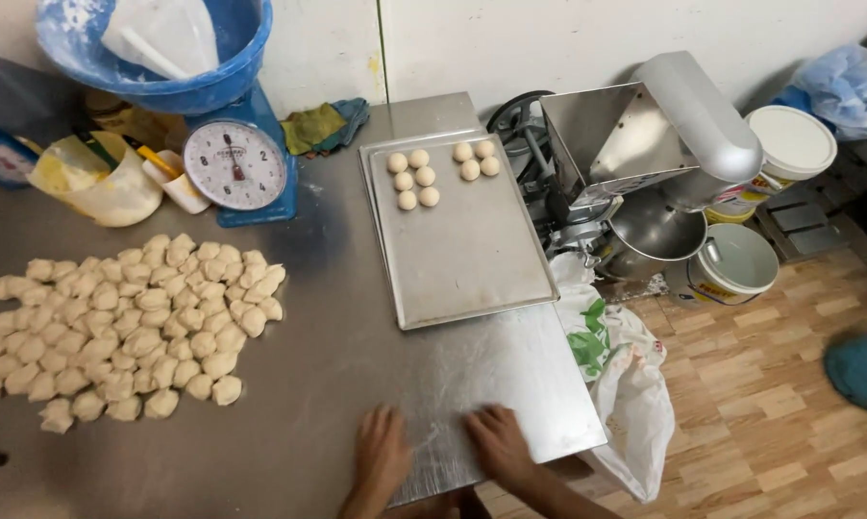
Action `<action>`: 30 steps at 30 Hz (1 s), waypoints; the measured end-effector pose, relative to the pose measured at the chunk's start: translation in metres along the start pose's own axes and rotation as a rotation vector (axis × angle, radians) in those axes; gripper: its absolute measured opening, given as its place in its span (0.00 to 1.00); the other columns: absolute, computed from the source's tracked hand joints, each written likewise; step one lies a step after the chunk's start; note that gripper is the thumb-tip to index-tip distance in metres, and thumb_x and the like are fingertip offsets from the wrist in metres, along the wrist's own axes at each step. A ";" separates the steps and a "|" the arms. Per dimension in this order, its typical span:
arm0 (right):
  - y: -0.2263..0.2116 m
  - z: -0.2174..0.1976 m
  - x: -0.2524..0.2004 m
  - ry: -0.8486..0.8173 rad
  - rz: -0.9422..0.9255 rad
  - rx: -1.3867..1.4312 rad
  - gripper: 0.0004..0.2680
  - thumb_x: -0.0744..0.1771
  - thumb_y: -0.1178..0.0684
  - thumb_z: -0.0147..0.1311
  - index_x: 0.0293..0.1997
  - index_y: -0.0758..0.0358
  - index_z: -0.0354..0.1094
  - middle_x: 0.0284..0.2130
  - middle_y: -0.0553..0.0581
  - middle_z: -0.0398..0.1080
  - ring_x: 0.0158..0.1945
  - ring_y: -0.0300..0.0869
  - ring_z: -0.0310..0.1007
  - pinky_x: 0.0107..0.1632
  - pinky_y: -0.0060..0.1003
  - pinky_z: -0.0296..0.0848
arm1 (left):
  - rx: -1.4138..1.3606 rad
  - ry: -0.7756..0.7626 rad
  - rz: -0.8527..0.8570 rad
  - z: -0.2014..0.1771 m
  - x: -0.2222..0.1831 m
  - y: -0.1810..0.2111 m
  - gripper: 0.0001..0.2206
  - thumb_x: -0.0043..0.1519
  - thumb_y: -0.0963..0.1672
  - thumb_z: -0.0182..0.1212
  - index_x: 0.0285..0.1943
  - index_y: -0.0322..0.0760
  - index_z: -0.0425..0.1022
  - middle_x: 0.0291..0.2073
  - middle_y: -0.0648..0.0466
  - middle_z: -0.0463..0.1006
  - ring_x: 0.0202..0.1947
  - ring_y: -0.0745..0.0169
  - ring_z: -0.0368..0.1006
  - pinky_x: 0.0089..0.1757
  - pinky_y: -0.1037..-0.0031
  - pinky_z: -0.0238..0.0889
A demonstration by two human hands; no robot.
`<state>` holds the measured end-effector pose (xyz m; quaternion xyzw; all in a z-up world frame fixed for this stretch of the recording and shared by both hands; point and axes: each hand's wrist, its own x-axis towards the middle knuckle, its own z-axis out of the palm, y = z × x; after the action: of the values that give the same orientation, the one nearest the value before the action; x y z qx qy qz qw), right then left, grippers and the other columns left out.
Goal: Arranging pre-portioned dough balls onto a metal baking tray in a grid pattern.
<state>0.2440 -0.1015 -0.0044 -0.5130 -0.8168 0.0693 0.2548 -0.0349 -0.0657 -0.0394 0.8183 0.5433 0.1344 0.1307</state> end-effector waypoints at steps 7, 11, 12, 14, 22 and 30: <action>0.071 -0.042 0.063 -0.061 0.388 -0.163 0.08 0.65 0.47 0.48 0.44 0.51 0.68 0.35 0.56 0.75 0.45 0.55 0.66 0.46 0.53 0.63 | -0.002 0.447 0.021 -0.075 0.048 -0.023 0.06 0.50 0.44 0.61 0.34 0.43 0.71 0.31 0.52 0.70 0.34 0.49 0.66 0.37 0.59 0.56; 0.039 -0.020 0.102 0.066 0.473 -0.019 0.08 0.62 0.53 0.50 0.42 0.58 0.64 0.27 0.61 0.72 0.44 0.55 0.62 0.47 0.54 0.60 | -0.207 0.411 0.057 -0.060 0.089 0.017 0.04 0.49 0.43 0.59 0.30 0.43 0.70 0.30 0.54 0.72 0.35 0.51 0.65 0.40 0.60 0.57; 0.018 -0.018 0.089 0.066 0.473 -0.022 0.08 0.62 0.53 0.50 0.42 0.58 0.64 0.27 0.61 0.72 0.44 0.55 0.62 0.47 0.54 0.60 | -0.210 0.413 0.058 -0.055 0.080 0.028 0.04 0.49 0.43 0.59 0.30 0.43 0.70 0.30 0.54 0.72 0.35 0.51 0.65 0.40 0.60 0.57; -0.020 -0.013 0.069 0.107 0.285 0.038 0.06 0.59 0.60 0.49 0.34 0.57 0.64 0.24 0.63 0.65 0.29 0.57 0.63 0.37 0.57 0.59 | -0.210 0.279 0.098 -0.044 0.068 0.048 0.04 0.49 0.43 0.55 0.28 0.40 0.65 0.28 0.50 0.67 0.33 0.46 0.63 0.36 0.55 0.55; 0.047 -0.034 0.050 0.027 0.309 -0.132 0.08 0.64 0.51 0.51 0.45 0.52 0.70 0.32 0.55 0.74 0.40 0.51 0.65 0.40 0.50 0.63 | -0.010 0.430 -0.058 -0.059 0.035 -0.007 0.07 0.51 0.44 0.62 0.33 0.42 0.70 0.30 0.52 0.69 0.33 0.50 0.65 0.35 0.58 0.57; 0.000 -0.029 0.035 -0.060 0.182 0.021 0.11 0.62 0.58 0.54 0.47 0.60 0.70 0.37 0.60 0.77 0.51 0.57 0.65 0.47 0.53 0.62 | -0.077 0.265 -0.004 -0.026 0.022 0.030 0.09 0.42 0.41 0.59 0.30 0.40 0.67 0.30 0.49 0.68 0.36 0.43 0.63 0.39 0.52 0.59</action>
<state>0.2463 -0.0751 0.0325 -0.5801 -0.7732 0.1162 0.2283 -0.0103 -0.0545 -0.0030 0.7868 0.5518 0.2616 0.0893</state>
